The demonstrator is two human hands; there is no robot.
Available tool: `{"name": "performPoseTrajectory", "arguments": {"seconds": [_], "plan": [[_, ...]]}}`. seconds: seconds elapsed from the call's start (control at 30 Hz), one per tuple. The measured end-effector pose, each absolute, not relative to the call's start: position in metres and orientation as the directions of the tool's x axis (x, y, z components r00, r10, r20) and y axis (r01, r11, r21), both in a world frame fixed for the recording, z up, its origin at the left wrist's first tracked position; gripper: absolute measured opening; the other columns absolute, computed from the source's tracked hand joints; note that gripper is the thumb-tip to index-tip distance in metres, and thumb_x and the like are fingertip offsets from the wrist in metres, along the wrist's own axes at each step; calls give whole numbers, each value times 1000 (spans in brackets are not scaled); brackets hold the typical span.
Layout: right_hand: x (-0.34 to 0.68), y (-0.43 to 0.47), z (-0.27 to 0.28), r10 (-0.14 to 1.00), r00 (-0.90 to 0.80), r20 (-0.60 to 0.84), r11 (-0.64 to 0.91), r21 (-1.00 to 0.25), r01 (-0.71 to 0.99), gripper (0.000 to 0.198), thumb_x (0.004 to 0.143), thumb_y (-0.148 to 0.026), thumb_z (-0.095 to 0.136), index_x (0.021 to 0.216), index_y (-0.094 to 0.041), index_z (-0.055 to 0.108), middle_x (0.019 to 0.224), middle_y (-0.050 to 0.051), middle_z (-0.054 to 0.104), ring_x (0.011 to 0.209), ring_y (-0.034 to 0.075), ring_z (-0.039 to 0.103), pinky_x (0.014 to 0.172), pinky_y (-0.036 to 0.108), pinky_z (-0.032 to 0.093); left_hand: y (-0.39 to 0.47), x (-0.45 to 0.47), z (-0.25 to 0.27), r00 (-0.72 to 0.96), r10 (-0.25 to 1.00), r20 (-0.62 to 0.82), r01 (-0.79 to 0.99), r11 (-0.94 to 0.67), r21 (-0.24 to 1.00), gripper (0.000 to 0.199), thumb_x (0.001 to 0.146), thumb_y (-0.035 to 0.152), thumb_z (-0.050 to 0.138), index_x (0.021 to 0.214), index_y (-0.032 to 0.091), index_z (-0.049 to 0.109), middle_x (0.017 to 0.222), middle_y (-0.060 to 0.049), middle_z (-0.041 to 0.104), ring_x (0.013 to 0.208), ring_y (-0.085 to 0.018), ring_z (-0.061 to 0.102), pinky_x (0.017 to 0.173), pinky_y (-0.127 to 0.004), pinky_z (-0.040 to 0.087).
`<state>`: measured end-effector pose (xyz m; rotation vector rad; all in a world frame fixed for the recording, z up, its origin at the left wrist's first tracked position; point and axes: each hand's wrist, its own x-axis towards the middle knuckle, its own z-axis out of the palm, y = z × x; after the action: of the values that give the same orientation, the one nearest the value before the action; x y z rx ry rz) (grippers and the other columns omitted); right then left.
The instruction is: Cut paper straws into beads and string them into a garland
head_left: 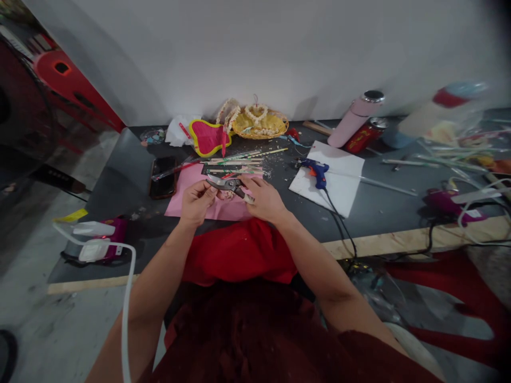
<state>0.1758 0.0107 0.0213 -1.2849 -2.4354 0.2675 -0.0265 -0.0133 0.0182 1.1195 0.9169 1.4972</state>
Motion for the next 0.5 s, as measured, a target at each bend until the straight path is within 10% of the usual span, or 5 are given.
{"name": "performPoseTrajectory", "arguments": {"seconds": [0.5], "plan": [[175, 10, 23, 843, -508, 177, 537, -298, 789, 75, 76, -23, 51, 147, -23, 26, 134, 12, 51, 116, 30, 50, 88, 43, 45, -12, -27, 12, -80, 961, 265, -135, -274, 952, 20, 78, 34, 69, 74, 16, 63, 66, -3, 69, 40, -4, 40, 39, -18, 30]]}}
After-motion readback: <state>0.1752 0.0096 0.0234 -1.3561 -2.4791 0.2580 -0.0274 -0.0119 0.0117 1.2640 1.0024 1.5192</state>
